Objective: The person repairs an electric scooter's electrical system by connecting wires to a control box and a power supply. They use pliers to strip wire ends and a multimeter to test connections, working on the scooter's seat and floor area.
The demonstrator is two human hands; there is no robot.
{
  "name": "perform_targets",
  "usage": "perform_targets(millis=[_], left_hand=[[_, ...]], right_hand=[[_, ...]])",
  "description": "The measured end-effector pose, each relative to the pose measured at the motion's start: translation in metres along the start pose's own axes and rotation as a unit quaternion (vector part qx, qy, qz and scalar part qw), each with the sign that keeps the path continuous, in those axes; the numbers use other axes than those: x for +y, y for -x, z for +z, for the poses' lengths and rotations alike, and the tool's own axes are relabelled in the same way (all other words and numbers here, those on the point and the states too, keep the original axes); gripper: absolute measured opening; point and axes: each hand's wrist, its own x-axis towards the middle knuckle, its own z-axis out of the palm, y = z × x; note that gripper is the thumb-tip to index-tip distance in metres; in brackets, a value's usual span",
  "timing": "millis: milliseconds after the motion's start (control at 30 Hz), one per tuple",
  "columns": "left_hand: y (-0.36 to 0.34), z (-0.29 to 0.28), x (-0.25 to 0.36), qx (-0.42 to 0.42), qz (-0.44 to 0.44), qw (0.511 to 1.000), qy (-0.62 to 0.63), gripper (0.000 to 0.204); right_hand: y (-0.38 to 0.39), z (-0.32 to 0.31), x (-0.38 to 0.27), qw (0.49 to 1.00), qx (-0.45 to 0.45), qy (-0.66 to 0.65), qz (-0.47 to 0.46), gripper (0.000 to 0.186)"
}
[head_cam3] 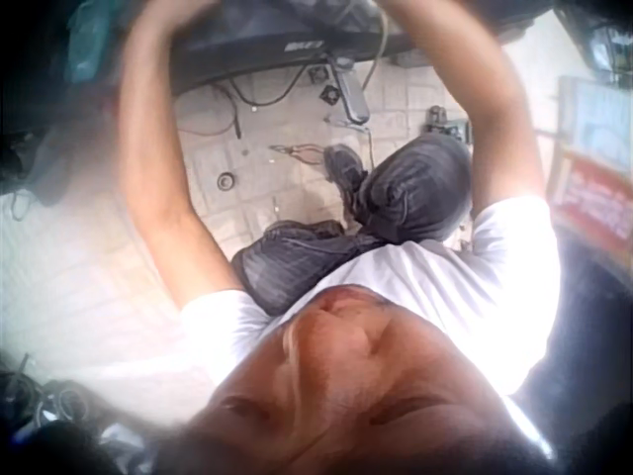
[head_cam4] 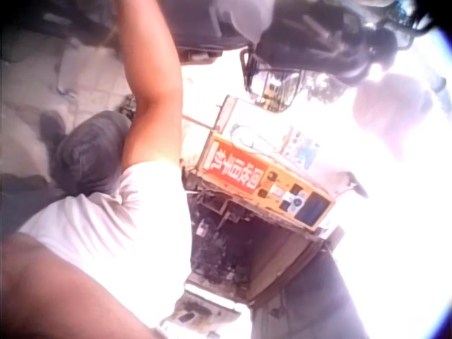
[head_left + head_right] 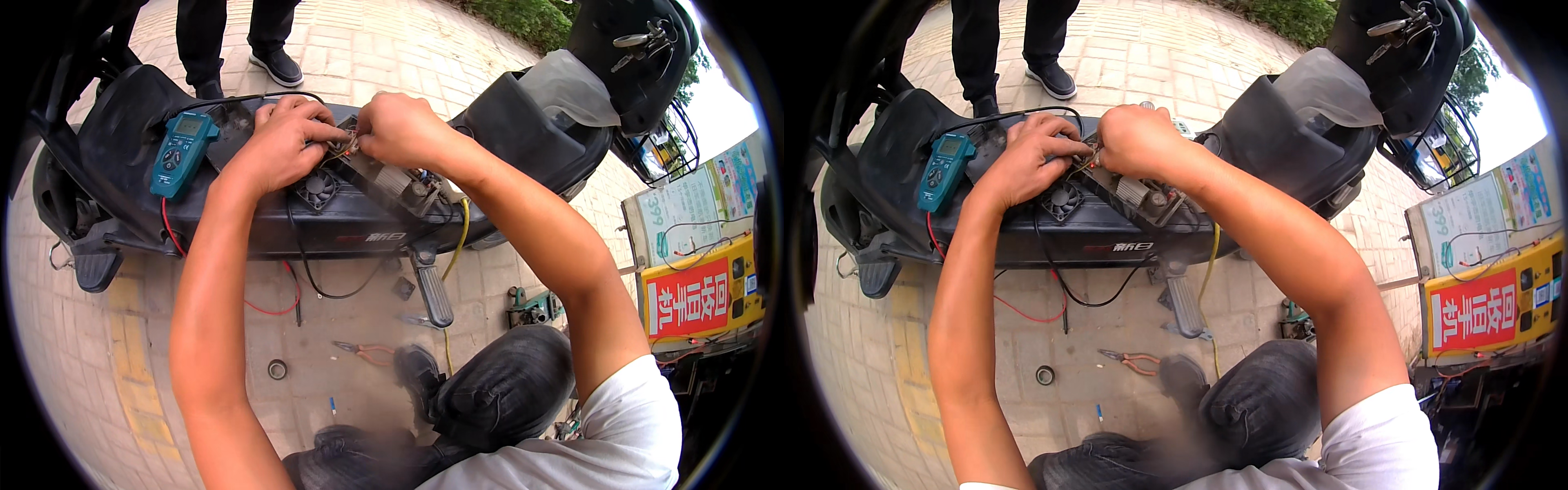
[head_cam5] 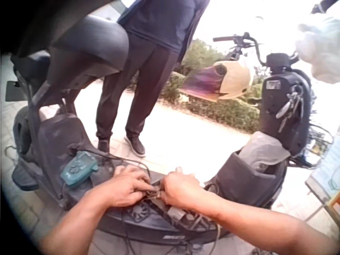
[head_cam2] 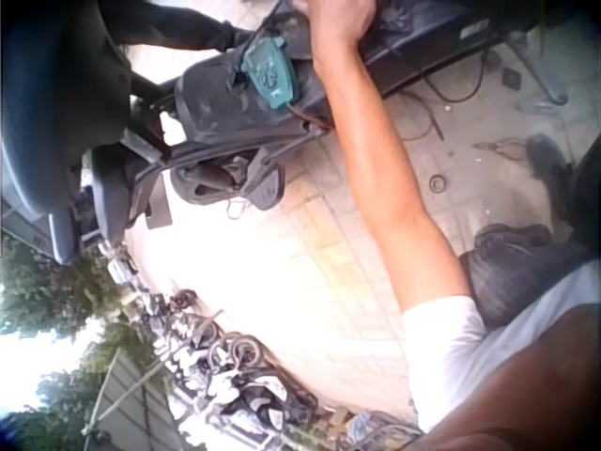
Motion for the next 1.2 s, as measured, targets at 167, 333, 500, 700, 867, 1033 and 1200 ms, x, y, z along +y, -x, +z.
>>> perform_targets(millis=[167, 333, 500, 700, 867, 1033, 1200], left_hand=[[0.001, -0.001, -0.002, 0.000, 0.019, 1.000, -0.021, 0.040], [0.000, 0.000, -0.001, -0.006, 0.022, 1.000, -0.011, 0.041], [-0.001, 0.002, -0.004, -0.011, 0.017, 1.000, -0.014, 0.041], [-0.001, 0.003, -0.003, -0.008, 0.002, 1.000, -0.013, 0.041], [-0.001, 0.002, -0.004, -0.011, 0.001, 1.000, -0.018, 0.041], [-0.002, 0.004, -0.002, -0.004, 0.003, 1.000, -0.017, 0.041], [0.000, 0.003, -0.004, -0.003, 0.002, 1.000, -0.020, 0.039]], right_hand=[[-0.001, 0.001, -0.006, 0.999, -0.013, 0.029, 0.000, 0.023], [0.000, 0.006, -0.005, 1.000, 0.018, 0.013, -0.012, 0.022], [-0.003, 0.011, -0.005, 1.000, 0.027, -0.016, -0.003, 0.019], [-0.004, 0.009, -0.006, 0.999, 0.022, -0.033, 0.005, 0.019], [-0.002, 0.008, -0.006, 0.999, 0.020, -0.041, 0.003, 0.019], [-0.005, 0.010, -0.001, 0.998, 0.005, -0.066, 0.021, 0.020], [-0.006, 0.009, -0.003, 0.998, 0.006, -0.060, 0.016, 0.022]])
